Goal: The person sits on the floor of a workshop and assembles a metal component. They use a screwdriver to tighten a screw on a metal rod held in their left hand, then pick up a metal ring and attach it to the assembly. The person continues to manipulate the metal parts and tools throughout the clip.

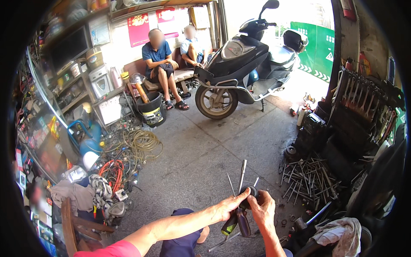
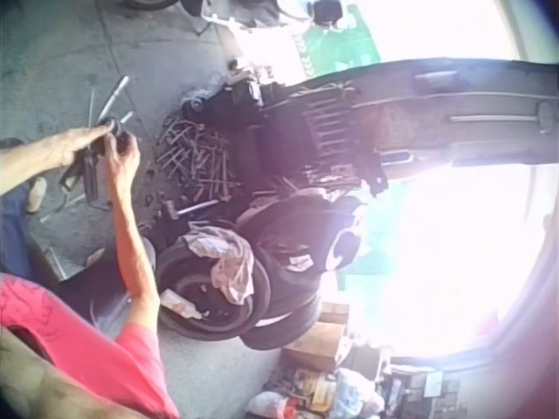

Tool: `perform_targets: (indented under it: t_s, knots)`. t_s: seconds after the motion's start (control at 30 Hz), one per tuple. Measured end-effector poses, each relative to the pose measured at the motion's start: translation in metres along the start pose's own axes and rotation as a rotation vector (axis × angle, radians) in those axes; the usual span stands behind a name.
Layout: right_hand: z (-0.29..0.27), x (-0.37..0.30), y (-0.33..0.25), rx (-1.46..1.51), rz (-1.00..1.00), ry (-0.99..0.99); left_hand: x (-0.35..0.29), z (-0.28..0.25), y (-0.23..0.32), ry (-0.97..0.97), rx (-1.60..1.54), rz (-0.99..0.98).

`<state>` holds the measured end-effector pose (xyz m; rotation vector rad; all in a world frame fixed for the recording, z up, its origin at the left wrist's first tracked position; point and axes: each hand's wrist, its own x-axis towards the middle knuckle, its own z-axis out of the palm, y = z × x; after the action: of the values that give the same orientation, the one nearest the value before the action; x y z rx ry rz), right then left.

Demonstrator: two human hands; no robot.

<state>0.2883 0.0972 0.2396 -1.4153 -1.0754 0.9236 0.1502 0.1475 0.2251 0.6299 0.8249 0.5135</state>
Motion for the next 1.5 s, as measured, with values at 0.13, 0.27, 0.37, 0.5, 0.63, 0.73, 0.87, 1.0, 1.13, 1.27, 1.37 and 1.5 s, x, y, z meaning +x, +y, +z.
perform_targets:
  t_s: [0.13, 0.27, 0.37, 0.5, 0.63, 0.73, 0.87, 1.0, 1.13, 1.27, 1.37, 1.5]
  knots:
    - [0.005, -0.002, 0.007, -0.212, -0.122, 0.022, 0.003, -0.01, 0.011, 0.048, -0.036, -0.015]
    - [0.007, -0.017, -0.003, -0.38, -0.102, -0.097, 0.013, -0.019, 0.025, 0.123, -0.074, 0.096]
    - [0.009, -0.022, -0.015, -0.211, 0.136, -0.321, 0.019, -0.026, 0.032, 0.171, -0.088, 0.067]
    - [0.011, -0.021, -0.006, -0.336, 0.033, -0.315, 0.029, -0.03, 0.029, 0.21, -0.131, 0.058]
    - [0.002, -0.014, -0.009, -0.262, 0.098, -0.394, 0.026, -0.028, 0.031, 0.211, -0.137, 0.041]
    - [-0.006, -0.014, -0.027, -0.103, 0.242, -0.484, 0.019, -0.024, 0.034, 0.217, -0.179, 0.03]
    - [-0.007, -0.02, -0.036, -0.063, 0.264, -0.466, 0.018, -0.029, 0.034, 0.18, -0.184, 0.055]
    - [-0.006, -0.013, 0.014, 0.089, 0.237, -0.252, 0.019, -0.026, 0.033, 0.129, -0.188, 0.058]
    - [0.003, -0.013, 0.01, 0.171, 0.273, -0.322, 0.015, -0.025, 0.032, 0.059, -0.262, 0.095]
    - [0.01, -0.016, 0.007, 0.205, 0.455, -0.457, 0.015, -0.022, 0.028, -0.016, -0.315, 0.115]
    - [0.013, -0.015, 0.019, 0.308, 0.59, -0.389, 0.015, -0.019, 0.031, -0.033, -0.374, 0.092]
    - [0.012, -0.015, 0.011, 0.393, 0.606, -0.383, 0.017, -0.022, 0.033, -0.091, -0.417, 0.08]
